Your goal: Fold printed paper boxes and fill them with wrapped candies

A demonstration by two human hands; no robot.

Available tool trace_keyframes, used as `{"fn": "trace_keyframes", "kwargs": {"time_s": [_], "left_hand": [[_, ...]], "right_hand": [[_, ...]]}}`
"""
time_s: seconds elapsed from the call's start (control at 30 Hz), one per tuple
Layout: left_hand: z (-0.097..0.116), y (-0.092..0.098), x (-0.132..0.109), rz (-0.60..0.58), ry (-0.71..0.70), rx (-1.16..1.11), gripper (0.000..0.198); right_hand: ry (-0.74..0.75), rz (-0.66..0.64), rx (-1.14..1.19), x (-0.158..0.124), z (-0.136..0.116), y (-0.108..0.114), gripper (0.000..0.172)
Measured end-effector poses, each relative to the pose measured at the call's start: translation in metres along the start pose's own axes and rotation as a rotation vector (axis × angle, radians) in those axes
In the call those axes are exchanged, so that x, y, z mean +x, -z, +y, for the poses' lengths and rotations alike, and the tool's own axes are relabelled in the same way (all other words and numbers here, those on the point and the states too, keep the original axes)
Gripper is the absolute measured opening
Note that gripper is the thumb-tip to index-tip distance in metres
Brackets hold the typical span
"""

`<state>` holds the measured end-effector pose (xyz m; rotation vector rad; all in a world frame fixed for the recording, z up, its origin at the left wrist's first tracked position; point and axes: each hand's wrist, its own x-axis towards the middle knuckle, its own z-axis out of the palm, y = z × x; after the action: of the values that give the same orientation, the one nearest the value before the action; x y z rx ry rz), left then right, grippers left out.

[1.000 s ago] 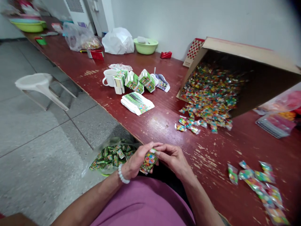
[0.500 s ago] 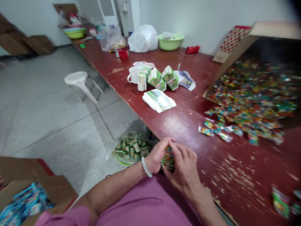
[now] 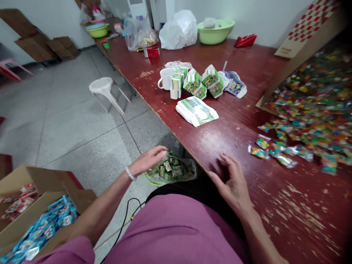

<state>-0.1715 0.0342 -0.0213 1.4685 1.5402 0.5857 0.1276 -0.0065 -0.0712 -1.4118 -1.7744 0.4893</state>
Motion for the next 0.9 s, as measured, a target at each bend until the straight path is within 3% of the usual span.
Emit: {"fn": "trace_keyframes", "kwargs": {"time_s": [0.07, 0.13, 0.27, 0.37, 0.47, 0.7, 0.8, 0.9], "left_hand": [[-0.002, 0.018, 0.010, 0.133, -0.078, 0.101, 0.042], [0.008, 0.018, 0.031, 0.183, -0.189, 0.199, 0.042], [0.048, -0.020, 0.091, 0.274, -0.355, 0.470, 0.036], [0.073, -0.054, 0.135, 0.323, -0.395, 0.579, 0.046], [0.084, -0.073, 0.163, 0.360, -0.394, 0.677, 0.051], [0.089, -0.077, 0.177, 0.348, -0.375, 0.743, 0.037], [0.091, -0.076, 0.175, 0.365, -0.381, 0.665, 0.036], [0.092, -0.077, 0.167, 0.368, -0.374, 0.528, 0.021]], "right_hand": [[-0.034, 0.050, -0.053, -0.001, 0.012, 0.003, 0.047], [-0.018, 0.021, -0.132, -0.002, 0.018, 0.003, 0.038], [0.043, -0.045, -0.199, -0.003, 0.017, 0.002, 0.026], [0.053, -0.049, -0.158, -0.004, 0.017, 0.002, 0.023], [0.049, -0.037, -0.139, -0.003, 0.018, 0.001, 0.022], [0.019, -0.039, -0.096, 0.000, 0.015, 0.002, 0.021], [-0.008, -0.048, -0.064, 0.000, 0.016, 0.003, 0.021], [-0.058, -0.038, 0.031, -0.001, 0.017, 0.002, 0.020]]}}
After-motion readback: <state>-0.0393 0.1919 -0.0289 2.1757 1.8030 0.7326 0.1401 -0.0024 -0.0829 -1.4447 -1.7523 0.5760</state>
